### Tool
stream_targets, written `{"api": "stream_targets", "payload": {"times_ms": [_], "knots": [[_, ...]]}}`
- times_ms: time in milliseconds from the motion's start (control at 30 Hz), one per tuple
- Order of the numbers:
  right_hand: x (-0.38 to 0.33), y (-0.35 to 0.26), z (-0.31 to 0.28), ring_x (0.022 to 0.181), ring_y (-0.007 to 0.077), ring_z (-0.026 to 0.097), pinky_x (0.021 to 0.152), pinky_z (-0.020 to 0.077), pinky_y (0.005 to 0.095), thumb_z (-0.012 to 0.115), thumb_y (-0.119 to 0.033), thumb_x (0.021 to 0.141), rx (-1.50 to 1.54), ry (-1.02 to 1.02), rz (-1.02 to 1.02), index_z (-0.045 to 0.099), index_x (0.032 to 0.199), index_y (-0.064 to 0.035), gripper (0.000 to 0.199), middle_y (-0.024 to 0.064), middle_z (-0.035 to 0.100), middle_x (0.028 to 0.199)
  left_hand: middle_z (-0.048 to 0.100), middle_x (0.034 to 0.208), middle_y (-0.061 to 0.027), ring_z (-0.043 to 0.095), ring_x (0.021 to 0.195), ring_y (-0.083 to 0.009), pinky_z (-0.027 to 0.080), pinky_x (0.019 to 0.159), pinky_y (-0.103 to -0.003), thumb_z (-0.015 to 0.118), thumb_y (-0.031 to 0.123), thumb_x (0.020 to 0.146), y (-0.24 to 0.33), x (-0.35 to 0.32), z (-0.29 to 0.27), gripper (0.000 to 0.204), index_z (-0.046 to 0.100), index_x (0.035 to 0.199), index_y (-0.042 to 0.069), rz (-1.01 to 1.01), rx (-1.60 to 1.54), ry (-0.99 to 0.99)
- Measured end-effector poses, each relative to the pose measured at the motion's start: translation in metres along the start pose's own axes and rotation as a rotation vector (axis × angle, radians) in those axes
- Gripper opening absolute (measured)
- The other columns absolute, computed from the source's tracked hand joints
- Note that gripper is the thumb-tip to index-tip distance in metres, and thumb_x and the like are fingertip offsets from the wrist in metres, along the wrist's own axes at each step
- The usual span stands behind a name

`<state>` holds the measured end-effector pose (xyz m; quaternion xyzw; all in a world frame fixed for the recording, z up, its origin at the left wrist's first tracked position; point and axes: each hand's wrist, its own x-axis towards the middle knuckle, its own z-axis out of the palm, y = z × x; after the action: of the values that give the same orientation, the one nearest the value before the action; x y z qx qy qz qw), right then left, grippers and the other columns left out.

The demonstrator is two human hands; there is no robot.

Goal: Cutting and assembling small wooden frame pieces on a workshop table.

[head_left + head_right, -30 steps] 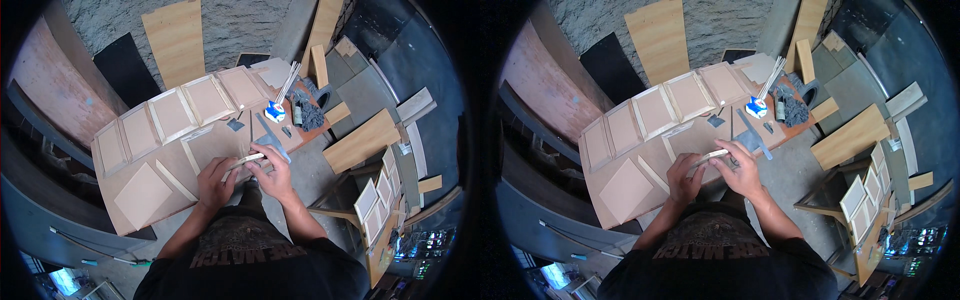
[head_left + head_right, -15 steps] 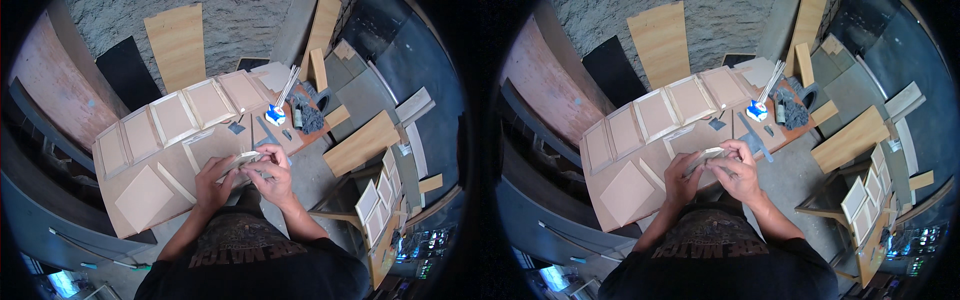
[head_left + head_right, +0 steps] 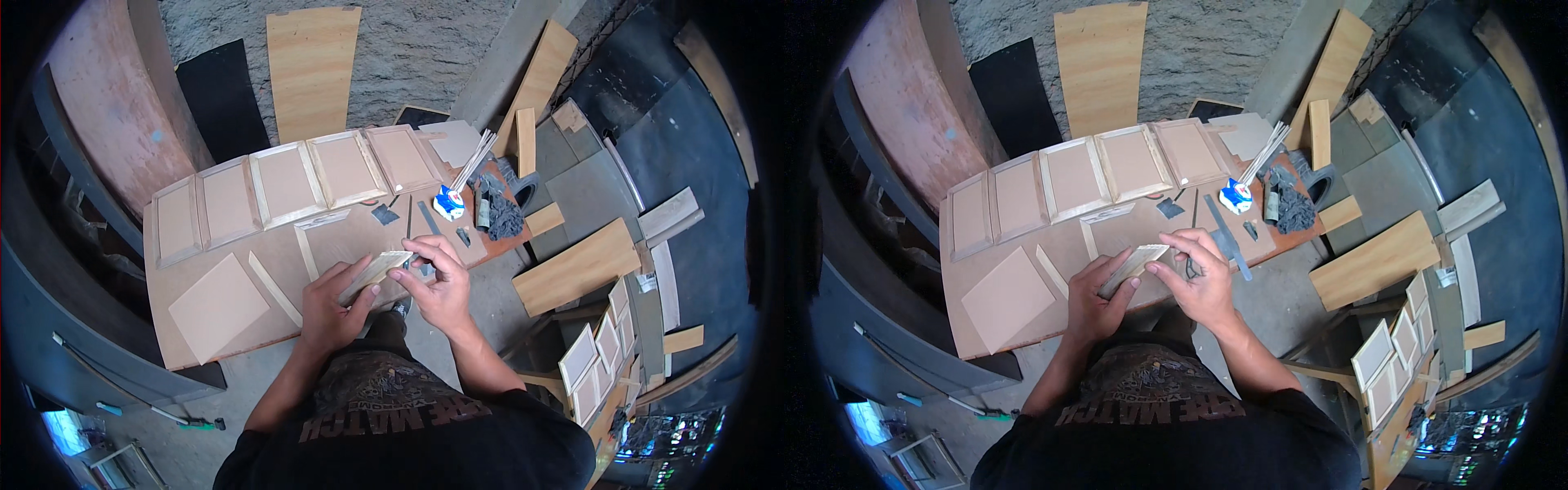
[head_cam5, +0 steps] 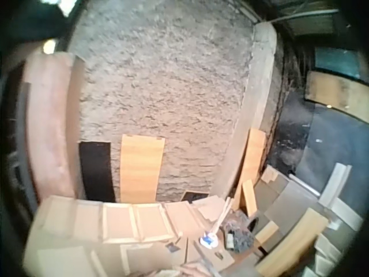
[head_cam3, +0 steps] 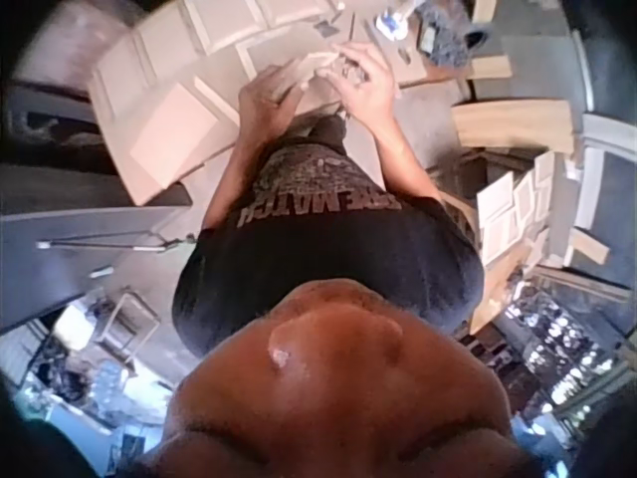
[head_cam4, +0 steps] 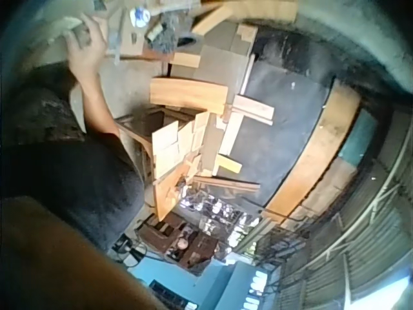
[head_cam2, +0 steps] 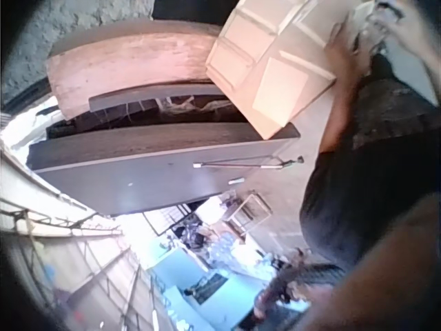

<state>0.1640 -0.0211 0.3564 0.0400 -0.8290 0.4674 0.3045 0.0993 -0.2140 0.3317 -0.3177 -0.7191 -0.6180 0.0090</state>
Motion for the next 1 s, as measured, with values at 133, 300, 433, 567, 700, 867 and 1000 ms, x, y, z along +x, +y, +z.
{"api": "stream_targets", "payload": {"times_ms": [133,300,433,567,700,867,1000], "knots": [[-0.003,0.005,-0.004,0.095,0.0133,0.06,0.082,0.0517,0.0266,0.089,0.0,0.08,0.045,-0.033,0.048,0.071,0.119,0.001,0.043,0.0099,0.065,0.116,0.073,0.1,-0.0194,0.075,0.089,-0.0334,0.058,0.078,-0.037,0.076,0.01,0.089,0.006,-0.003,-0.003,0.042,0.07,0.129,-0.002,-0.014,0.032,-0.028],[-0.014,0.016,0.004,0.097,0.0123,0.061,0.084,0.0515,0.0264,0.087,0.002,0.081,0.138,-0.006,0.097,0.066,0.123,0.001,0.047,0.0085,0.064,0.116,0.074,0.101,-0.0192,0.075,0.089,-0.0316,0.057,0.079,-0.036,0.076,0.012,0.089,-0.007,-0.009,0.007,0.042,0.07,0.128,-0.002,-0.065,0.035,-0.046],[-0.024,0.016,0.024,0.099,0.0104,0.064,0.081,0.052,0.024,0.083,-0.006,0.09,0.37,0.068,0.339,0.062,0.129,0.0008,0.044,0.0065,0.067,0.111,0.077,0.105,-0.0167,0.075,0.094,-0.0202,0.057,0.081,-0.03,0.071,0.009,0.098,-0.037,-0.02,0.033,0.034,0.067,0.128,-0.005,-0.218,-0.401,-0.011],[-0.044,0.051,0.029,0.079,0.008,0.064,0.07,0.0507,0.0226,0.073,-0.012,0.1,0.463,0.1,0.555,0.065,0.115,-0.0016,0.02,0.0025,0.069,0.092,0.077,0.106,-0.0132,0.073,0.099,-0.0143,0.057,0.084,-0.028,0.064,0.004,0.103,-0.059,-0.03,0.048,0.027,0.065,0.127,-0.008,-0.283,-0.491,-0.123],[-0.042,0.076,0.017,0.065,0.0066,0.058,0.059,0.0464,0.0223,0.073,-0.017,0.101,0.613,0.34,0.706,0.065,0.102,-0.0058,0.014,0.0005,0.065,0.077,0.076,0.107,-0.013,0.073,0.098,-0.0148,0.058,0.085,-0.029,0.065,0.003,0.102,-0.063,-0.037,0.044,0.027,0.065,0.126,-0.008,-0.403,-0.463,-0.197],[-0.046,0.078,0.011,0.068,0.0079,0.059,0.057,0.0463,0.0227,0.076,-0.016,0.1,0.625,0.501,0.788,0.06,0.116,-0.0062,0.025,0.0011,0.067,0.083,0.075,0.109,-0.0118,0.073,0.095,-0.0154,0.059,0.085,-0.027,0.067,0.002,0.101,-0.076,-0.043,0.04,0.029,0.065,0.128,-0.009,-0.65,-0.671,0.034],[-0.058,0.079,0.015,0.072,0.0076,0.061,0.058,0.0477,0.0229,0.076,-0.018,0.1,0.688,0.539,0.843,0.06,0.122,-0.0078,0.029,0.001,0.068,0.088,0.073,0.118,-0.0123,0.072,0.1,-0.0182,0.062,0.095,-0.034,0.065,0.005,0.103,-0.085,-0.05,0.035,0.036,0.063,0.136,-0.009,-0.715,-0.843,0.048]]}}
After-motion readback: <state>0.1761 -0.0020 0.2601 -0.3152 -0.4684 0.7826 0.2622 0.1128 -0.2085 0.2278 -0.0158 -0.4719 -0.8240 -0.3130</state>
